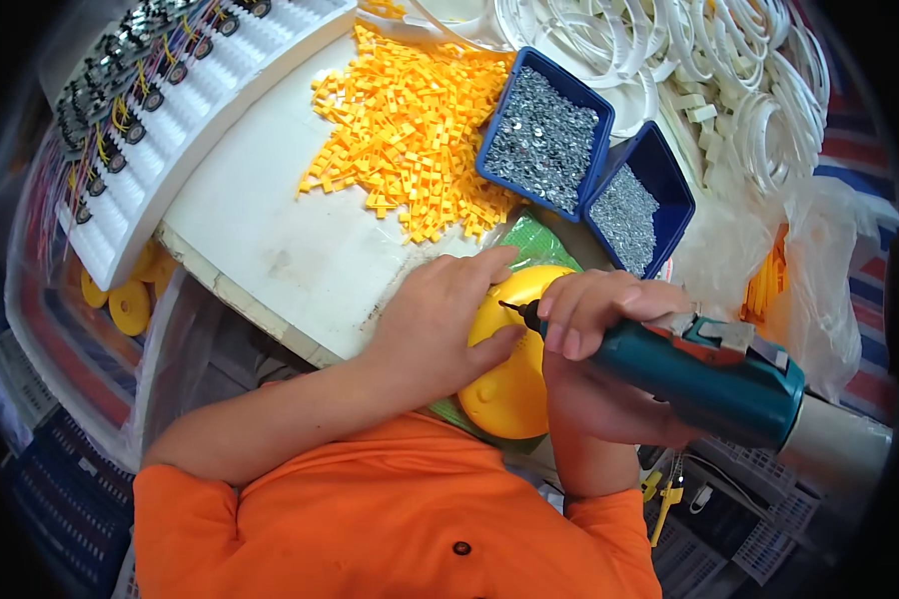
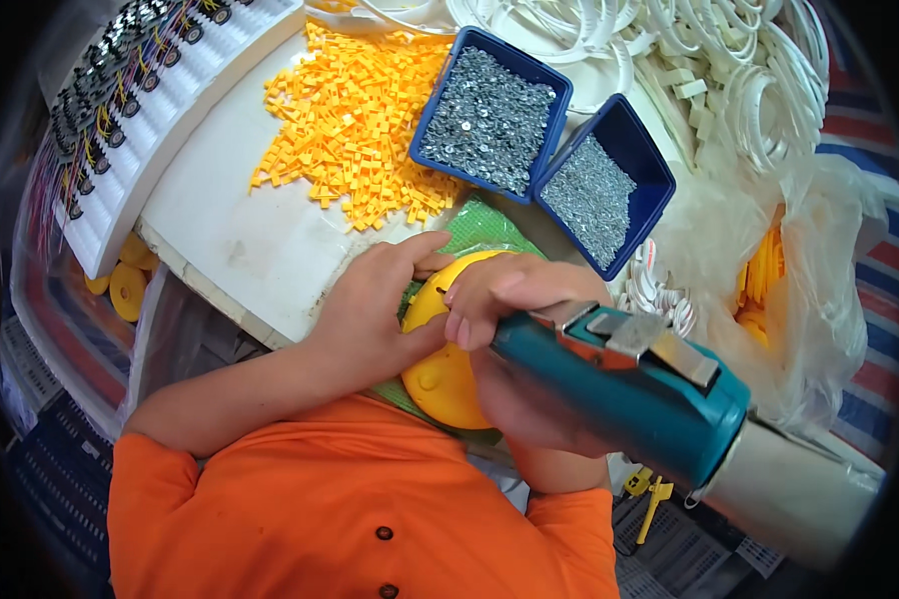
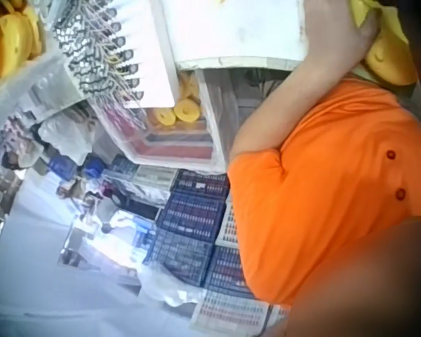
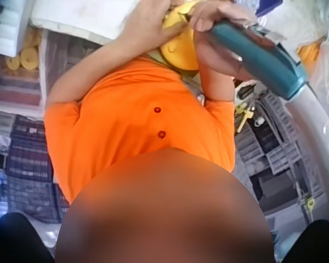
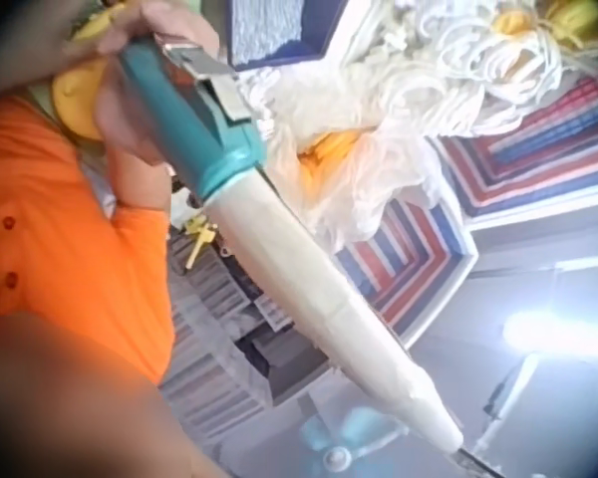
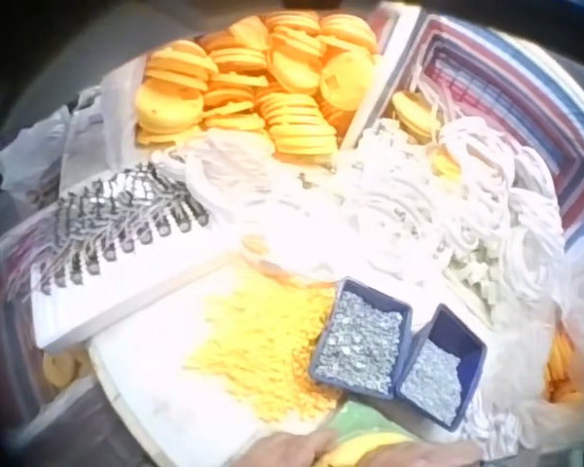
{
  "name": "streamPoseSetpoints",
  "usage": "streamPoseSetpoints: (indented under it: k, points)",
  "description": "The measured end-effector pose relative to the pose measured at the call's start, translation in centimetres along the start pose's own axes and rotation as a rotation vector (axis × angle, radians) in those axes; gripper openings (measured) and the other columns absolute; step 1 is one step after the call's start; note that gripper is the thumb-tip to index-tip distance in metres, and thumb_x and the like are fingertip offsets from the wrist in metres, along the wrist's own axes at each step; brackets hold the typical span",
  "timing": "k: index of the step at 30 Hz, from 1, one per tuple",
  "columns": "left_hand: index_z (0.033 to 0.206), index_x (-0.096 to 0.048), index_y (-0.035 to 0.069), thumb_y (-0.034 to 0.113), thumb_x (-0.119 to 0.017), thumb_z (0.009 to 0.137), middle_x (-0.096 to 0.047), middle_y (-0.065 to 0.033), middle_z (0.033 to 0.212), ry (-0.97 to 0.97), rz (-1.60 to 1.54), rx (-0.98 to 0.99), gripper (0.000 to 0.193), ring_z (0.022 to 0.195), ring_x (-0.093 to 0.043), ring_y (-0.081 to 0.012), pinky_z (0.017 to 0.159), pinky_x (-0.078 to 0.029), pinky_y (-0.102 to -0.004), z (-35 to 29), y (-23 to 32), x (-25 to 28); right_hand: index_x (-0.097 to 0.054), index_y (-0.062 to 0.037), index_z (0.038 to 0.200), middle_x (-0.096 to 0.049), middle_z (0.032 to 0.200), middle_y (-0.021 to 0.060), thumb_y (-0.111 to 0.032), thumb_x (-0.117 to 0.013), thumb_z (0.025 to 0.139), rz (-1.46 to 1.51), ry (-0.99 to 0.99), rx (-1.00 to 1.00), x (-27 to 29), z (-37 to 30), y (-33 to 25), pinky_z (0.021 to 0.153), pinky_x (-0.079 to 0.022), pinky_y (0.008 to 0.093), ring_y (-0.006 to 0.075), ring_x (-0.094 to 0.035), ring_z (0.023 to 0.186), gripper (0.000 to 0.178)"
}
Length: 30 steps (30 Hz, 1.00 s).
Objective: Assembling electronic and mechanical components into a yellow plastic toy shell using a screwdriver and soldering tool.
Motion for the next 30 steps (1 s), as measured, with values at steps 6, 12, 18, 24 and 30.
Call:
streamPoseSetpoints:
  k: [6, 12, 18, 24, 30]
  points:
    - [0.139, -0.046, 0.005, 0.020, -0.081, 0.077, -0.066, -0.0110, 0.107, 0.010, 0.002, -0.018, 0.072, 0.097, -0.063, -0.0316, 0.087, -0.049, -0.0427, 0.0, -0.2, 0.0, -0.065, -0.0031, 0.113, -0.066, 0.080, 0.0148, -0.038, -0.058, 0.098, -0.008, -0.022, -0.006, -0.7, 0.1, 0.4, 0.078, -0.050, 0.0423, 0.0285, -0.061, 0.075, 0.039]
    - [0.136, -0.049, 0.004, 0.020, -0.079, 0.077, -0.065, -0.0119, 0.108, -0.035, 0.009, -0.012, 0.068, 0.098, -0.062, -0.0322, 0.088, -0.048, -0.0424, 0.4, 0.3, 0.2, -0.064, -0.0038, 0.119, -0.065, 0.082, 0.0136, -0.043, -0.057, 0.097, -0.003, 0.048, -0.028, -0.4, -0.3, -0.2, 0.079, -0.050, 0.0422, 0.0281, -0.062, 0.078, 0.045]
    - [0.130, -0.053, 0.002, 0.021, -0.077, 0.081, -0.065, -0.0146, 0.108, -0.186, 0.121, -0.129, 0.058, 0.100, -0.062, -0.0335, 0.090, -0.048, -0.0436, 3.9, 1.6, 0.8, -0.052, -0.0025, 0.139, -0.062, 0.080, 0.0091, -0.088, -0.042, 0.081, -0.115, 0.166, 0.385, 3.8, -0.1, -2.5, 0.072, -0.045, 0.0391, 0.0229, -0.058, 0.072, 0.103]
    - [0.128, -0.057, 0.003, 0.021, -0.076, 0.083, -0.067, -0.0164, 0.109, -0.259, 0.123, -0.147, 0.052, 0.103, -0.063, -0.0359, 0.087, -0.051, -0.0447, 7.0, 1.6, -2.3, -0.055, 0.0021, 0.131, -0.060, 0.077, 0.0111, -0.079, -0.037, 0.086, -0.014, 0.279, 0.266, 5.1, 0.4, -0.9, 0.076, -0.045, 0.0388, 0.0235, -0.057, 0.072, 0.094]
    - [0.121, -0.056, 0.004, 0.022, -0.077, 0.081, -0.067, -0.0182, 0.106, -0.290, 0.068, -0.048, 0.048, 0.103, -0.064, -0.0363, 0.088, -0.051, -0.0454, 7.2, 1.8, -2.6, -0.058, 0.0051, 0.121, -0.062, 0.080, 0.0139, -0.081, -0.041, 0.084, 0.030, 0.265, 0.216, 5.4, 0.3, 0.7, 0.073, -0.046, 0.0382, 0.0238, -0.058, 0.072, 0.095]
Point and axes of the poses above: each hand's wrist, its own z-axis towards the middle knuckle, its own x-axis out of the back of the hand, y = z × x, the point moved 1 cm from there along z, towards the middle knuckle
